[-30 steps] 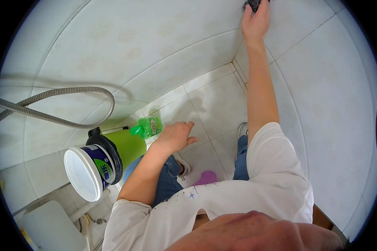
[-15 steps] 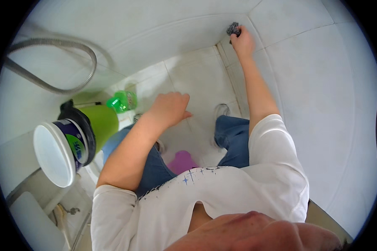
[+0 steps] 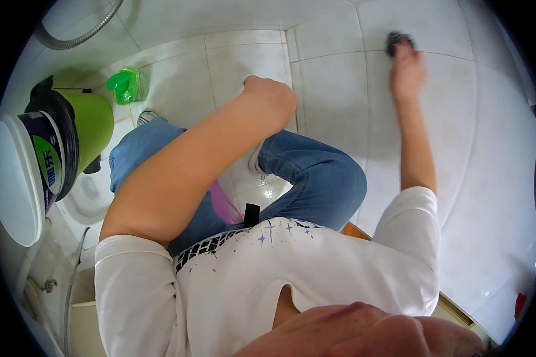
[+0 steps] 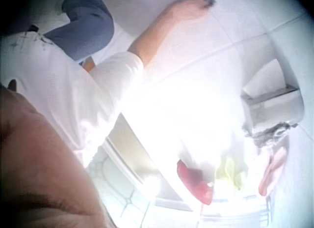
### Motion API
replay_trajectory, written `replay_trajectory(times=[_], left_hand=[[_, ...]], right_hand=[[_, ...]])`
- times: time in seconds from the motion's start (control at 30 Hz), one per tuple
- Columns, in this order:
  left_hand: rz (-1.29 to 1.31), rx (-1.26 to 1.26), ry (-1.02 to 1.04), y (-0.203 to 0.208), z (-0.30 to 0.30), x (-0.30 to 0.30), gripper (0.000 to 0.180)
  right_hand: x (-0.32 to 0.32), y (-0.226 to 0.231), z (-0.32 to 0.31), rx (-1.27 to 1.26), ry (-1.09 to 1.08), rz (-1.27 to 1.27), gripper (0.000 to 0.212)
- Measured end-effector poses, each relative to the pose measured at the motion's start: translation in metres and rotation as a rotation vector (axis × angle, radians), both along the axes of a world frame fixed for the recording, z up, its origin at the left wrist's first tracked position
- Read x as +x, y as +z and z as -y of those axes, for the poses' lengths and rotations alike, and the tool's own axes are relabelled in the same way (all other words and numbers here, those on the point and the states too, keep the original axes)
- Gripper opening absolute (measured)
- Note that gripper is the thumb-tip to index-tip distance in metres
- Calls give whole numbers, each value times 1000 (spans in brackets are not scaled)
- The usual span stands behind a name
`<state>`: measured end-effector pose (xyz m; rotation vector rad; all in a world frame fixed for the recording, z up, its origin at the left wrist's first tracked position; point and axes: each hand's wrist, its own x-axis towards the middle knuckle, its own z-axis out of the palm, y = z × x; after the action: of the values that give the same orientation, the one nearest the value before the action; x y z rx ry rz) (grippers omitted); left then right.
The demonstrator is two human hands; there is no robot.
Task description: The person scrubs the white tiled floor and lower wall sections of a bathroom using a steel wool pad. They apply cleaning liquid from a green bottle to the floor and repeatedly scrub the grout lines and tile surfaces, occasionally dipping the pad into a white bucket.
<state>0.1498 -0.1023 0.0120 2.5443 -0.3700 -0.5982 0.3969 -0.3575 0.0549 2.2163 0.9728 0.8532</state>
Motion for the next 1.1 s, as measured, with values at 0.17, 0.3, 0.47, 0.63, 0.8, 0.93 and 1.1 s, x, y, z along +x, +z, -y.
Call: replay_trajectory(times=[0.17, 0.3, 0.47, 0.63, 0.8, 0.93, 1.1], left_hand=[[-34, 5, -20, -2, -3, 0, 30], [-41, 47, -55, 3, -8, -5, 31], [-39, 44, -36, 9, -10, -1, 33], [-7, 49, -37, 6, -13, -3, 33], [-3, -64, 37, 5, -28, -20, 31], [140, -80, 113, -8, -42, -36, 29], [170, -58, 114, -10, -43, -35, 31]], right_hand=[[-52, -87, 3, -300, -213, -262, 15], [-31, -62, -15, -281, -220, -144, 14], [-6, -27, -45, -207, -135, -28, 15], [-30, -83, -33, -489, -313, -256, 21], [-3, -108, -41, -331, -243, -142, 23], [41, -115, -76, -237, -271, -95, 24], [52, -108, -103, -245, -300, -122, 21]])
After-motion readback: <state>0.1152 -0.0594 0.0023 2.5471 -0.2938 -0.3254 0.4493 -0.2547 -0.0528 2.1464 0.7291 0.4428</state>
